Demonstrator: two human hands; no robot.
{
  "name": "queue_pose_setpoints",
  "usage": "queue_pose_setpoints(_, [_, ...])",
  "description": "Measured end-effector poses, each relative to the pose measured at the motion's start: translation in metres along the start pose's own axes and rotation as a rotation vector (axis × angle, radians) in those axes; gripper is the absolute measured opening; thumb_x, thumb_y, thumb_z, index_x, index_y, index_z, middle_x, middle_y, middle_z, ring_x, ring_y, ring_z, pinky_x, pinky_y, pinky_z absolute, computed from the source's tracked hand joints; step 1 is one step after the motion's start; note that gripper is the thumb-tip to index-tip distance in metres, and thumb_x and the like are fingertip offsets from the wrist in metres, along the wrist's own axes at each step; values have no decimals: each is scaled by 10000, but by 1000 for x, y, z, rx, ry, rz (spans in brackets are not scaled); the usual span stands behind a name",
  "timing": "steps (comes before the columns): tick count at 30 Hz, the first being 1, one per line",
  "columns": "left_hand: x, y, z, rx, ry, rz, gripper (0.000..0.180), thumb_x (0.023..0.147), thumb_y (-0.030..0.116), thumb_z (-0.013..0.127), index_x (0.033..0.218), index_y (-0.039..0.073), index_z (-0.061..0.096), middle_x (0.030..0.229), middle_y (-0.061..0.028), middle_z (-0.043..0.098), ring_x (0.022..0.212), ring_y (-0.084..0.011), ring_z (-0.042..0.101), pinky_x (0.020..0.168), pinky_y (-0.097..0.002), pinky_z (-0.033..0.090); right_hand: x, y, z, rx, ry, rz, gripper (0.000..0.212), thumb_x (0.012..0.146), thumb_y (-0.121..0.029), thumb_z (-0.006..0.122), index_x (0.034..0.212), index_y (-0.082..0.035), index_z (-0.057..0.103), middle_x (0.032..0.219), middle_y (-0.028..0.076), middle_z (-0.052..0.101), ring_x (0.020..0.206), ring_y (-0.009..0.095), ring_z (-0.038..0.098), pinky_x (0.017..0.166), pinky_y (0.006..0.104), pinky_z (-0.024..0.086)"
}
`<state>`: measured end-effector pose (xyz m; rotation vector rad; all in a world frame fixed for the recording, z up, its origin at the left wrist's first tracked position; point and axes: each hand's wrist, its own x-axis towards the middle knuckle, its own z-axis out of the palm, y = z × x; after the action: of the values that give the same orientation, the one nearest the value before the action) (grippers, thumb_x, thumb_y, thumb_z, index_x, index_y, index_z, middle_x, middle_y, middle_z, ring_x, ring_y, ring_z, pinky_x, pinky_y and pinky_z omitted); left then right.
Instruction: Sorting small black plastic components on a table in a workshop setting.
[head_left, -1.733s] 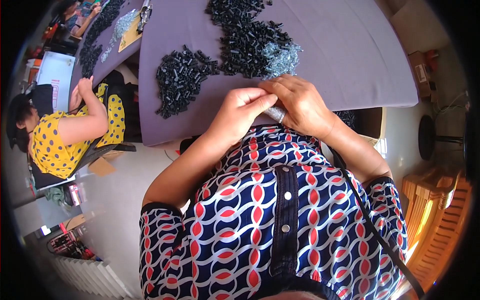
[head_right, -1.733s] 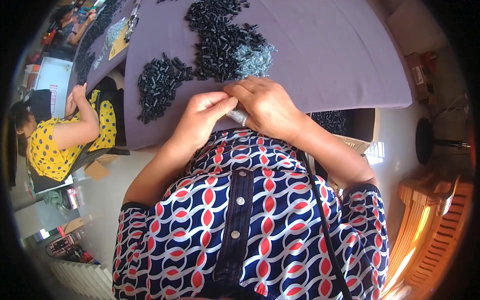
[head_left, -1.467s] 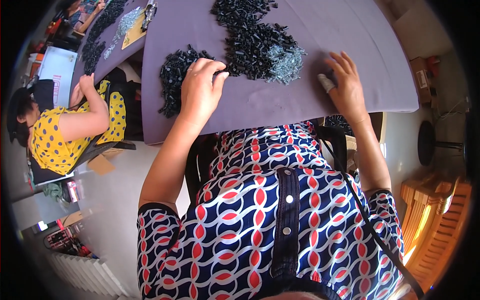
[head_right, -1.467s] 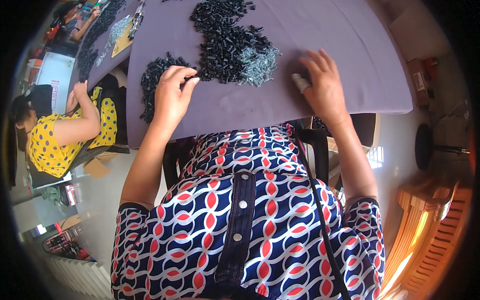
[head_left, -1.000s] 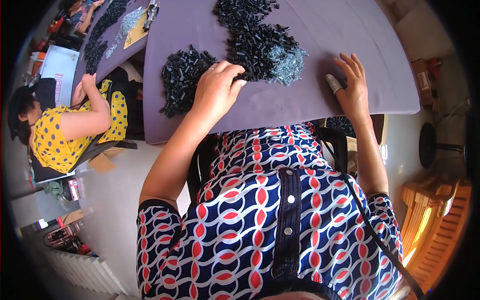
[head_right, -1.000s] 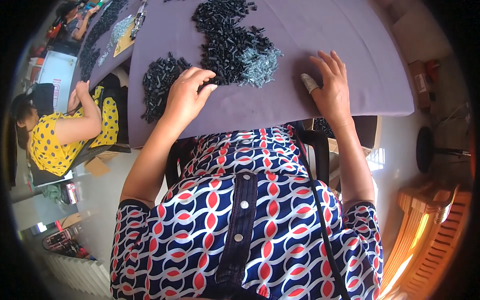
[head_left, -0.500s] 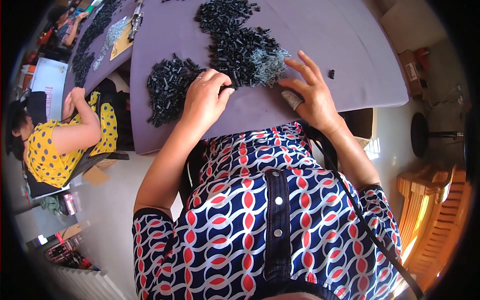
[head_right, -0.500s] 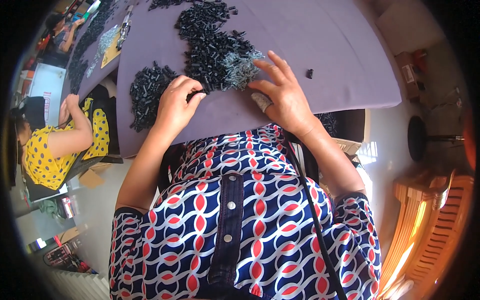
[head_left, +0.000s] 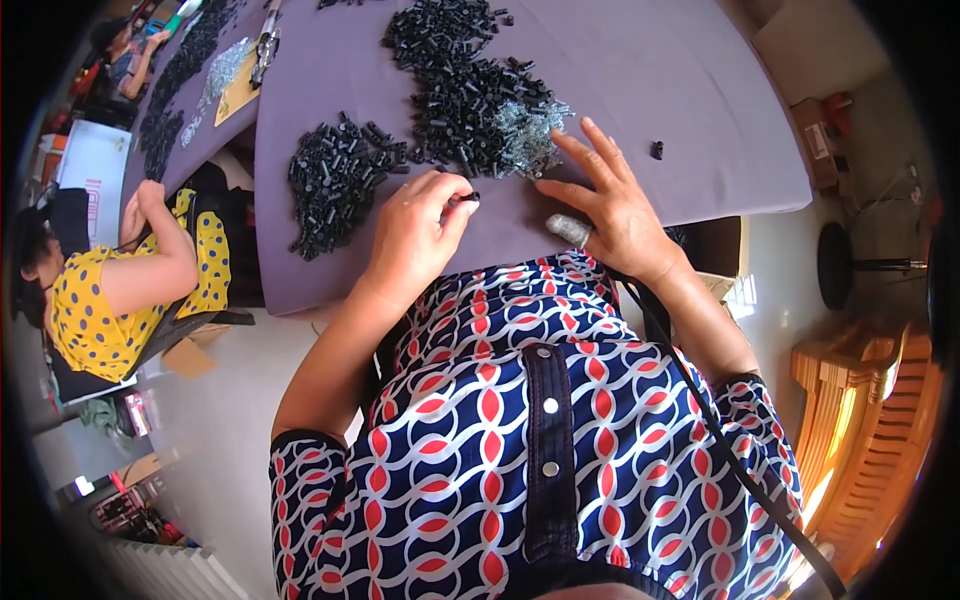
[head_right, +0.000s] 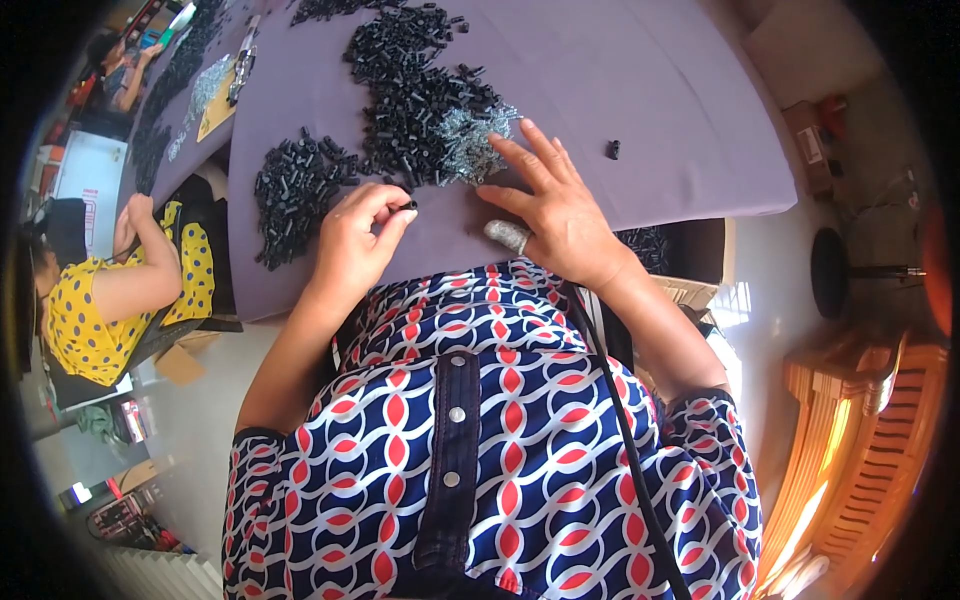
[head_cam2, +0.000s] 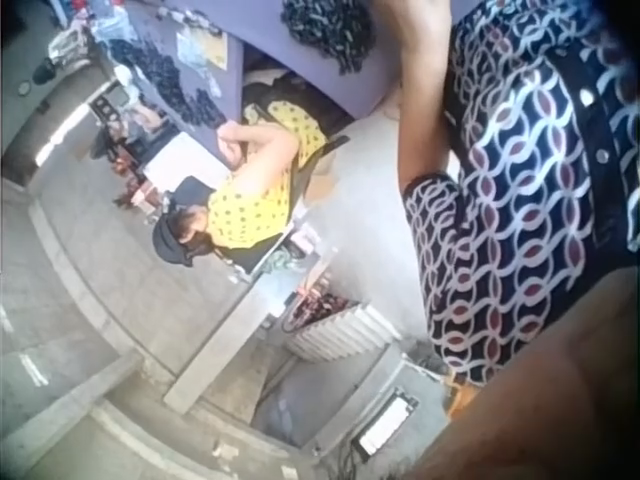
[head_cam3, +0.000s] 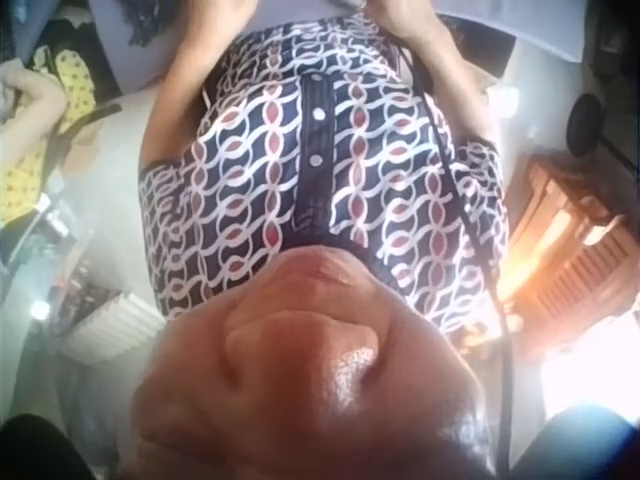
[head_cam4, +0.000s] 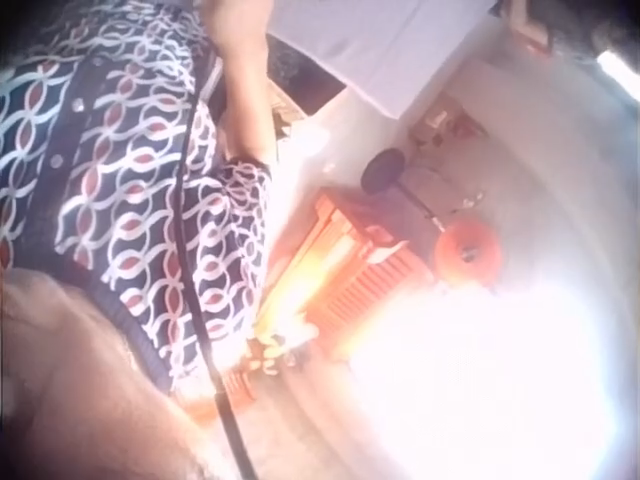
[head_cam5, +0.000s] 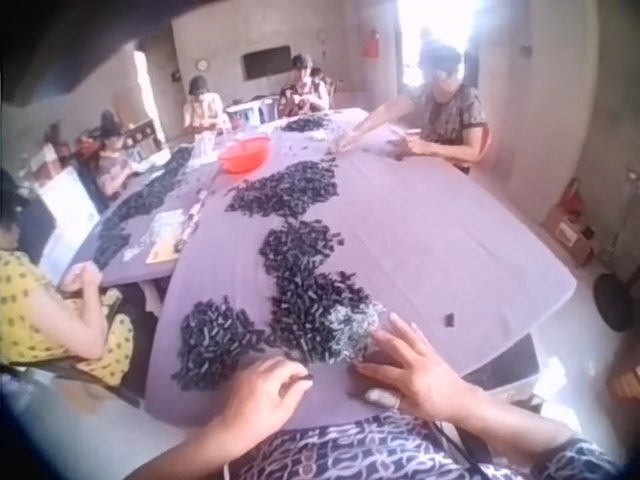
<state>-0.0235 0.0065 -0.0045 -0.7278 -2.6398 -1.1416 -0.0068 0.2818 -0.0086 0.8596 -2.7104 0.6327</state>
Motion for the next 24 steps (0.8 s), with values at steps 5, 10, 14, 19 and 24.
queue_pose_setpoints(5, [-6, -1, 0, 24, -5, 4, 111, 866, 80, 728, 943, 40, 659, 875, -114, 680, 808, -320, 671, 721, -406, 531, -1, -2, 0, 67, 50, 11, 471, 839, -274, 786, 1286, -149, 706, 1588, 160, 397, 1530, 431, 238, 1200, 629, 274])
queue_pose_setpoints(10, [-6, 1, 0, 33, -16, 16, 104, 867, 80, 720, 935, 42, 651, 879, -113, 678, 810, -328, 666, 721, -413, 528, 5, -7, 7, 0, 18, -8, 485, 816, -232, 795, 1283, -135, 707, 1588, 157, 392, 1531, 434, 230, 1199, 632, 275])
queue_pose_setpoints(14, [-8, -4, 2, 49, -8, 36, 128, 862, 73, 738, 959, 33, 664, 877, -100, 676, 759, -271, 641, 689, -374, 521, 6, -12, 8, 38, -60, -58, 473, 818, -202, 765, 1286, -154, 714, 1615, 157, 373, 1542, 433, 212, 1203, 633, 260])
queue_pose_setpoints(19, [-6, -5, 2, 40, -3, 48, 145, 860, 64, 752, 977, 22, 678, 873, -86, 671, 700, -214, 612, 657, -331, 516, 7, -10, 1, 2, 14, -7, 482, 861, -352, 762, 1281, -119, 712, 1610, 164, 379, 1534, 440, 225, 1215, 590, 266])
queue_pose_setpoints(24, [-7, -5, 1, 30, 10, 39, 116, 866, 80, 724, 946, 34, 654, 885, -116, 680, 820, -326, 667, 726, -409, 529, -7, 6, 1, -37, -49, 18, 475, 828, -274, 784, 1271, -118, 717, 1595, 158, 397, 1532, 432, 233, 1215, 580, 278])
